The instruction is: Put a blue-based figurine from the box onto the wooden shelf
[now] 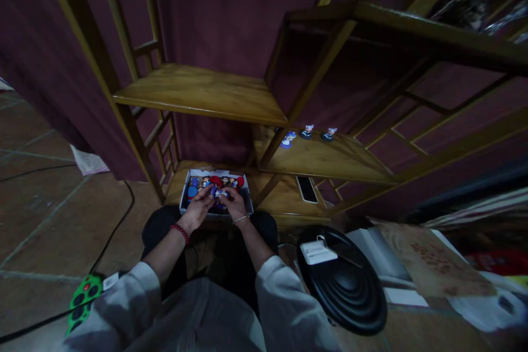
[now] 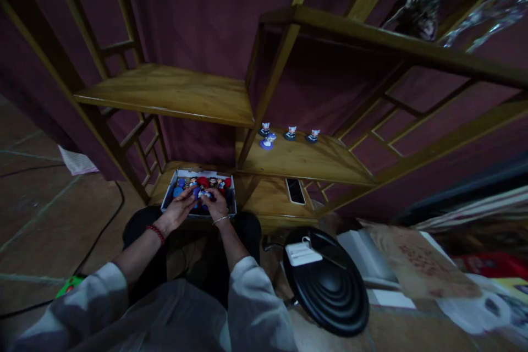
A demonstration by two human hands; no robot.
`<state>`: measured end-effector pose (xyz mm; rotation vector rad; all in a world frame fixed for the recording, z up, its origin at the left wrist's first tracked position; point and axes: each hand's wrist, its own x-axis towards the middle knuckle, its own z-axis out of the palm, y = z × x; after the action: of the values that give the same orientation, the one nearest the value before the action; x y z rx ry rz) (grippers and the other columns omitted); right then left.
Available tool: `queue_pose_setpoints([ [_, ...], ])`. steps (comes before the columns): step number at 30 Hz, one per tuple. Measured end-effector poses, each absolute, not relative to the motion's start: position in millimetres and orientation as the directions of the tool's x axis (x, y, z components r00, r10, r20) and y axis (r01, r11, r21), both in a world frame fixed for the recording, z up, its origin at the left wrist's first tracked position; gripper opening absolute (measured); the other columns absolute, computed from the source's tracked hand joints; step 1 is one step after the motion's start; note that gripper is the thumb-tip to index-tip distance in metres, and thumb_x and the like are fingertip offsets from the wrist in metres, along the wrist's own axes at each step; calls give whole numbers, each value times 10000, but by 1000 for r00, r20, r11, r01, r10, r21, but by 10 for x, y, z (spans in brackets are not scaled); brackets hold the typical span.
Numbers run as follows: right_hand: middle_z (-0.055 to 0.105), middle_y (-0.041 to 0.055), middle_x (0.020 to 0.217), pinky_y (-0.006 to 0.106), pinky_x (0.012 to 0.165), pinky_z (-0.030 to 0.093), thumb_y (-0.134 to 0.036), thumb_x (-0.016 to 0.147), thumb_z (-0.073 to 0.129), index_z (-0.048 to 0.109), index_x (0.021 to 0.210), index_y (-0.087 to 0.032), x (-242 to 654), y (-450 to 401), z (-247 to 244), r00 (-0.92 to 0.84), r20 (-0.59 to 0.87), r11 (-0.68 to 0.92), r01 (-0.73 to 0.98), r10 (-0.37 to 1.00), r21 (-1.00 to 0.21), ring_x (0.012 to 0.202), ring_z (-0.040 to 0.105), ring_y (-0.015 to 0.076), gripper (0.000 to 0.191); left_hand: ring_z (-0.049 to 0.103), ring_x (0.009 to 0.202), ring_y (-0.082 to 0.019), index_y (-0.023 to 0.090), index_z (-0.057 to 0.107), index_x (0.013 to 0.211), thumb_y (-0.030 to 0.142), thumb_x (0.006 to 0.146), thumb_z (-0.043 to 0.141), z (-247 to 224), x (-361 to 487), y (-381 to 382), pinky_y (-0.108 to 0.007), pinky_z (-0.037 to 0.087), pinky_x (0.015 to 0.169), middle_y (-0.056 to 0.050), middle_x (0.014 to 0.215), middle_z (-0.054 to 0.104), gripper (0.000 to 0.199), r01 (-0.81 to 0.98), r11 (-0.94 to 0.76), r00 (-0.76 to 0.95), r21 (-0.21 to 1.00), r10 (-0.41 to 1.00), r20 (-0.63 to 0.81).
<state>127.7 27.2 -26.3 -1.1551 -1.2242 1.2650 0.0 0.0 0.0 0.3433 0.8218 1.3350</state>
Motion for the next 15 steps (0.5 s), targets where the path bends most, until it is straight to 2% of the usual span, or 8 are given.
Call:
queue_pose_setpoints([
  [7,603,-19,774,234,621,463,-388,614,653,593,843,-200,1297,279,-294,-69,16,14,-40,997,-999,647,542,119,302,588,836,-94,218,657,976,-8,657,603,9,3,7,-226,431,829,-14,929,661,394,-704,243,23,667,947,-321],
  [15,610,-21,781,238,670,457,-362,627,645,612,848,-208,1310,271,-292,-60,48,50,30,997,-998,714,553,135,271,585,767,-82,219,662,971,-15,650,609,1,3,9,-228,431,804,-10,877,661,401,-719,252,13,648,937,-349],
])
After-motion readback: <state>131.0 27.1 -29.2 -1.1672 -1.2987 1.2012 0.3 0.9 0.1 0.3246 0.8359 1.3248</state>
